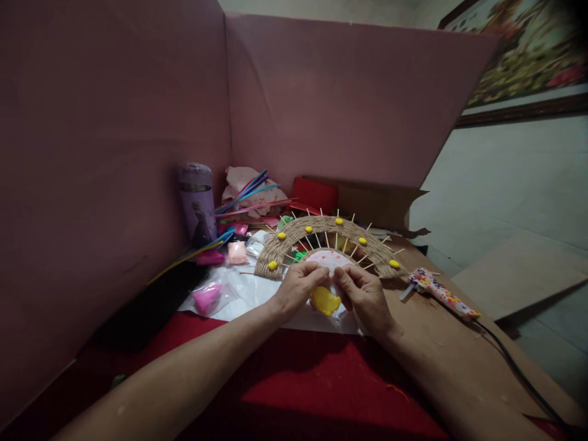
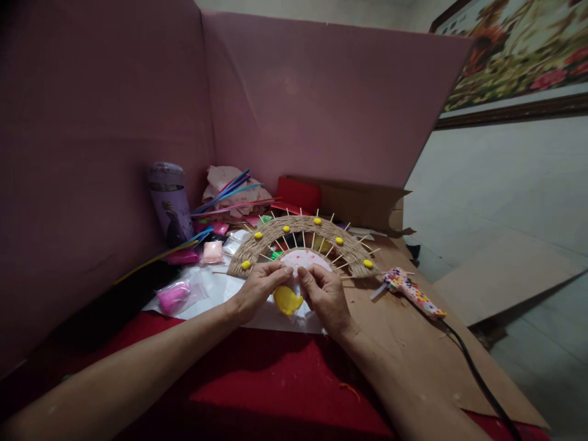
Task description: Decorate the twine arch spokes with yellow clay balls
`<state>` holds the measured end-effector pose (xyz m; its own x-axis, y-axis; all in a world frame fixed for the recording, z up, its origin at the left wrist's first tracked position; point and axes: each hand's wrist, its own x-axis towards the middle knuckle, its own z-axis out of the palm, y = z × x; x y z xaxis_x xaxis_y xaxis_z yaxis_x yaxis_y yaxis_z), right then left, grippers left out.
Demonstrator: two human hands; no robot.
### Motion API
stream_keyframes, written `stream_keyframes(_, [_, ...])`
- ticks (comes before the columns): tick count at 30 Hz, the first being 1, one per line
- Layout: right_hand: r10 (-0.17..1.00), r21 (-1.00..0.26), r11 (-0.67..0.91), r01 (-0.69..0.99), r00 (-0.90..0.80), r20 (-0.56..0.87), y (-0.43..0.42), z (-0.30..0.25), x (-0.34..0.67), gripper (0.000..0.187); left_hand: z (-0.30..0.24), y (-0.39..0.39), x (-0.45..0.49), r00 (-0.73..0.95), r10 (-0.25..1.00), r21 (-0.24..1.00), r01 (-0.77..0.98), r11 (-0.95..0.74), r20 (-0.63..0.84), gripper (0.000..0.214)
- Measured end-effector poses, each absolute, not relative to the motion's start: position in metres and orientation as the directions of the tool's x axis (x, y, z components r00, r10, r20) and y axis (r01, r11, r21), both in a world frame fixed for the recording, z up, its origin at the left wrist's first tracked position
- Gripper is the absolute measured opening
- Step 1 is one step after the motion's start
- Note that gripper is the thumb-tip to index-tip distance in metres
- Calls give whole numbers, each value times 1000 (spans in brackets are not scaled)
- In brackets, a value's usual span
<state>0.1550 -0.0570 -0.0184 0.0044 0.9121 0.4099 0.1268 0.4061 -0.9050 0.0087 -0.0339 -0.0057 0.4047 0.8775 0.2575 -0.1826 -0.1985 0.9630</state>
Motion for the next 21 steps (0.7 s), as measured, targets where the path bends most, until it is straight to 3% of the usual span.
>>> stream_keyframes(21, [912,-907,407,106,5,410,-59,-17,155,37,-11,-29,10,344,895,953,-205,-224,285,35])
